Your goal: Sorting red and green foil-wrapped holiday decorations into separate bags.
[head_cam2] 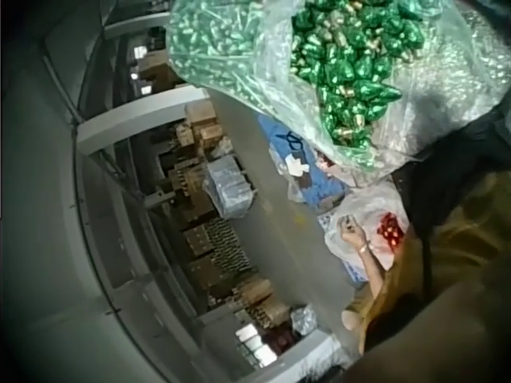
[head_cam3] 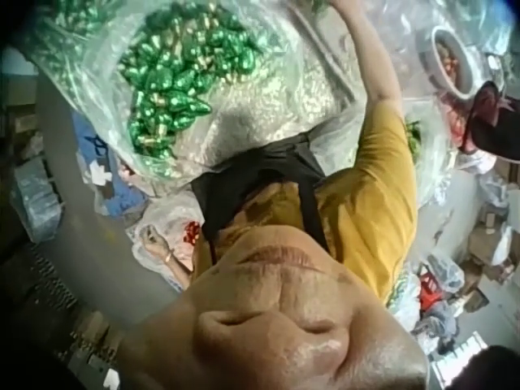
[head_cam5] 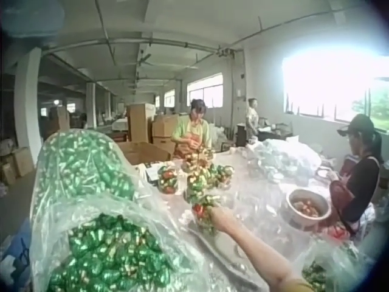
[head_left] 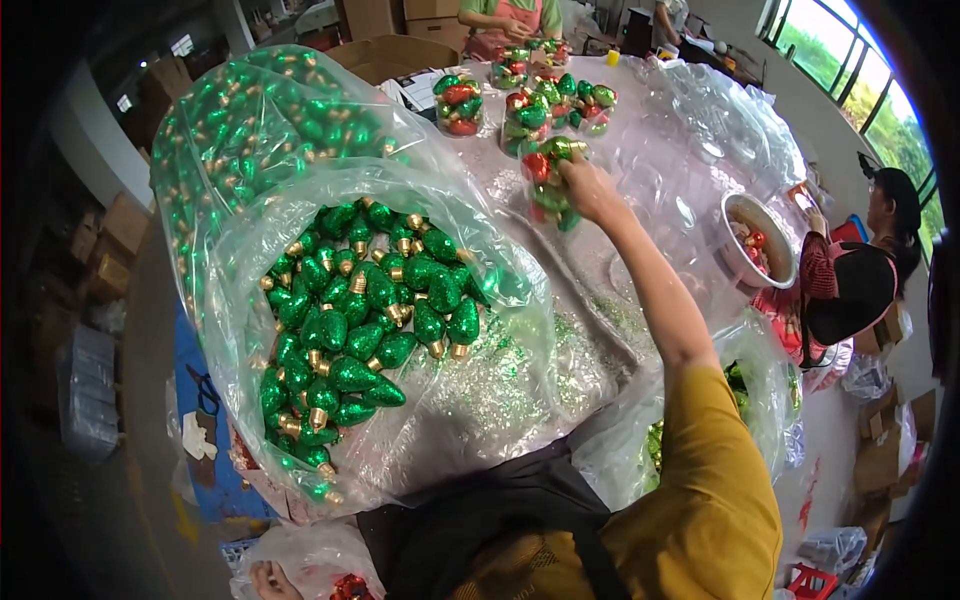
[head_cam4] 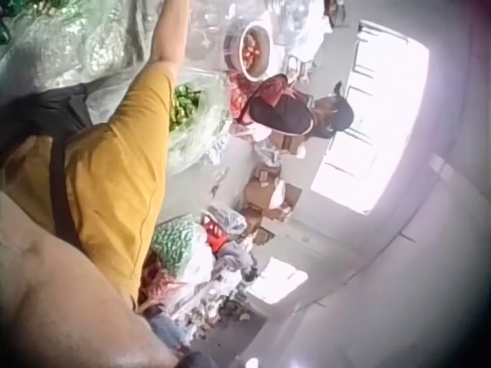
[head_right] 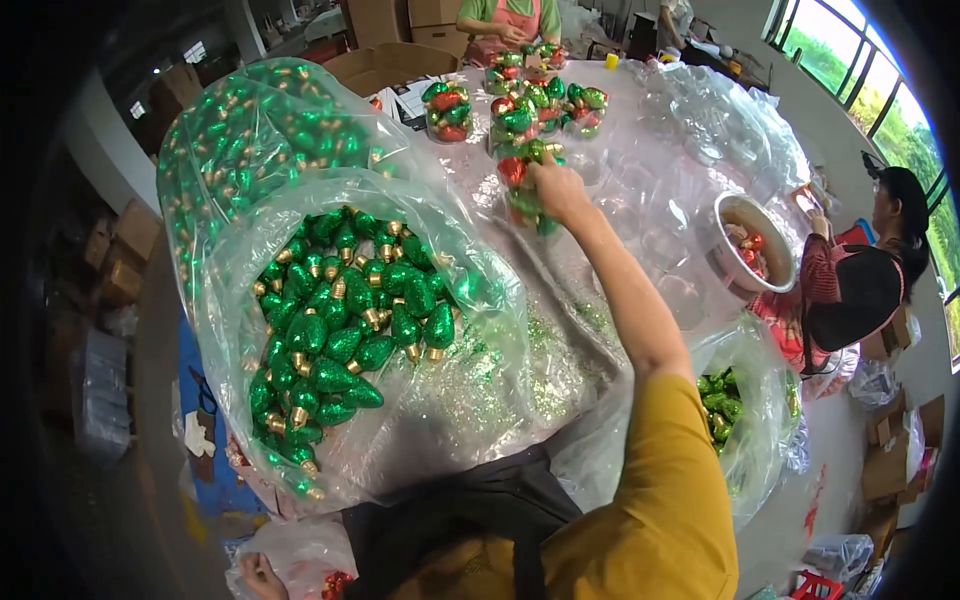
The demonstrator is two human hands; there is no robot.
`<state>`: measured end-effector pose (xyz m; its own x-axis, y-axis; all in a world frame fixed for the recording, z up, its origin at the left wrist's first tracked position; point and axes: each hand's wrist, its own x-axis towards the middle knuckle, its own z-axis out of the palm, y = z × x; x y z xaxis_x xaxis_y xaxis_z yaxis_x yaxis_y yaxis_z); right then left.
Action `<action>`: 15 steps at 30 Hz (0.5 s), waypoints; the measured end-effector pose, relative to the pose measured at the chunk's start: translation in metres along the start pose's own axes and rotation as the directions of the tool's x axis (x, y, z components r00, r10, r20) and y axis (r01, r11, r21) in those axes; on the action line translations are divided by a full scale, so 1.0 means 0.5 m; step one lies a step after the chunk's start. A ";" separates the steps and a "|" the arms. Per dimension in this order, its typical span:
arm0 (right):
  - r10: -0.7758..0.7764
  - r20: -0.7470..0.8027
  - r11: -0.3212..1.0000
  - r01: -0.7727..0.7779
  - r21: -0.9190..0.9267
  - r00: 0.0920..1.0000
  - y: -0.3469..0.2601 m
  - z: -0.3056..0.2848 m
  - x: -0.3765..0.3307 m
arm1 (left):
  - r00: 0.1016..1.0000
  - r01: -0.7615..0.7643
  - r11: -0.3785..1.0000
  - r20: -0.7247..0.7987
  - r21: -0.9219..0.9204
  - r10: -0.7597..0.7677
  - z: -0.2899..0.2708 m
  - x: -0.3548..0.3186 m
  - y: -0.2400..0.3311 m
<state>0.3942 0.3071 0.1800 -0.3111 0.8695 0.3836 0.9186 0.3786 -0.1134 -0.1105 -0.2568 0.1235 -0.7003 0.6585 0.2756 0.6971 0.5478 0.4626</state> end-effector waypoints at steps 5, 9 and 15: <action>0.024 -0.143 0.990 -0.004 0.143 0.989 0.106 0.229 0.170 | 0.997 0.007 0.989 0.070 0.145 -0.017 0.017 -0.048 -0.067; 0.226 -0.435 0.971 -0.167 0.169 0.872 0.215 0.291 0.251 | 0.991 0.055 0.979 0.106 0.195 -0.077 0.029 -0.082 -0.141; 0.288 -0.090 0.957 -0.283 0.056 0.954 0.355 0.231 0.208 | 0.930 0.289 0.934 0.172 0.211 -0.326 0.038 -0.120 -0.323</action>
<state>0.4968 0.5017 0.0938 -0.0105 0.9095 0.4157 0.9540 0.1337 -0.2684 -0.1781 -0.3750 0.0161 -0.8520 0.5220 -0.0396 0.4811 0.8105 0.3342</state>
